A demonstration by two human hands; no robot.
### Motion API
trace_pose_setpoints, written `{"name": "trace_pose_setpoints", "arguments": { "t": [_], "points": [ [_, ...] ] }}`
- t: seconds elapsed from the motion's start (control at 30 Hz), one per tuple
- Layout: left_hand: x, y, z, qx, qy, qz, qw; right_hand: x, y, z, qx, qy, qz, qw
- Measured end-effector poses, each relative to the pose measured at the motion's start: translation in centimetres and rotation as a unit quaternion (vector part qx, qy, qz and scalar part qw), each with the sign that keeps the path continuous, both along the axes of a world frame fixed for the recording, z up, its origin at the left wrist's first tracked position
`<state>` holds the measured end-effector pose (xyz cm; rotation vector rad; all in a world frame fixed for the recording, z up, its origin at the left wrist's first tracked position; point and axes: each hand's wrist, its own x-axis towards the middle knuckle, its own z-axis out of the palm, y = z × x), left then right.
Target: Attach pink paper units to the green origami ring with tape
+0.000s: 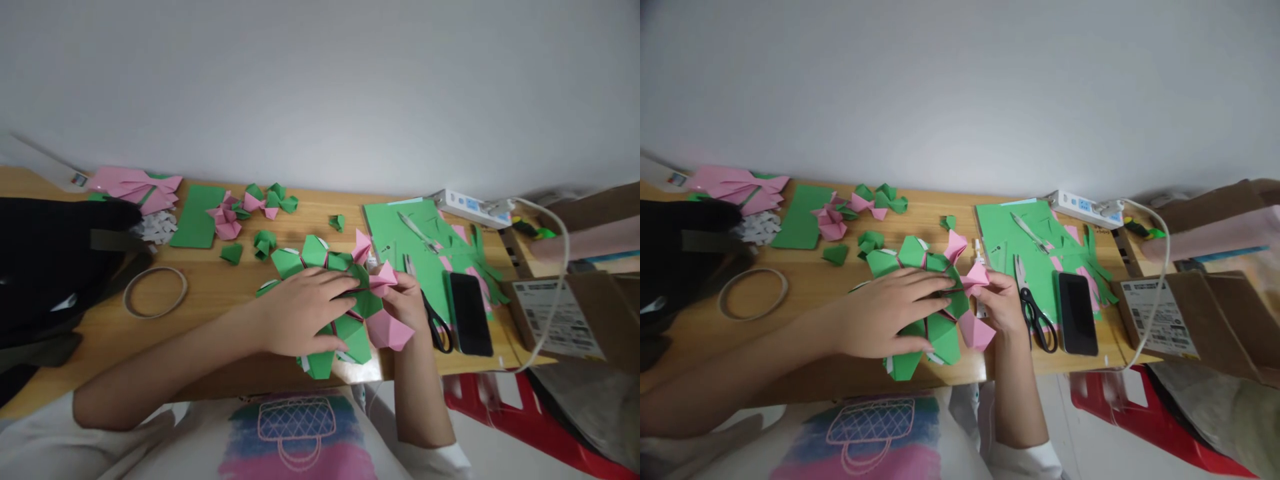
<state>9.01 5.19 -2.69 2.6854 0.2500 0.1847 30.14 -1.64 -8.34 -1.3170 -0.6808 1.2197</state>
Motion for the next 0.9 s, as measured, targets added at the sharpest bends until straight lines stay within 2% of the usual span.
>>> {"name": "trace_pose_setpoints", "arguments": {
  "t": [0.17, 0.27, 0.37, 0.43, 0.47, 0.63, 0.8, 0.9],
  "points": [
    [0.1, 0.1, 0.0, -0.003, -0.008, -0.006, 1.0, 0.8, 0.1, 1.7, 0.082, -0.095, 0.062, 0.99],
    [-0.3, 0.3, 0.3, -0.014, -0.019, 0.003, 1.0, 1.2, 0.0, 3.3, 0.134, -0.229, 0.145, 0.953],
    [-1.0, 0.7, 0.7, -0.011, -0.064, 0.083, 0.994, 1.2, 0.2, 4.5, 0.162, -0.332, 0.212, 0.905],
    [-1.4, 1.0, 0.8, 0.002, -0.092, 0.138, 0.986, 1.1, 0.4, 5.0, 0.166, -0.357, 0.239, 0.888],
    [-1.5, 1.0, 0.8, 0.007, -0.099, 0.146, 0.984, 1.0, 0.5, 5.2, 0.167, -0.366, 0.249, 0.881],
    [-1.5, 0.9, 0.3, -0.019, -0.064, 0.098, 0.993, 0.6, 1.0, 6.0, 0.158, -0.422, 0.286, 0.846],
    [-1.3, 0.9, -0.4, -0.026, -0.057, 0.101, 0.993, 0.2, 1.4, 6.4, 0.154, -0.483, 0.318, 0.801],
    [-1.5, 1.0, -0.7, -0.013, -0.066, 0.093, 0.993, 0.0, 1.6, 6.3, 0.162, -0.501, 0.318, 0.788]
  ]
}}
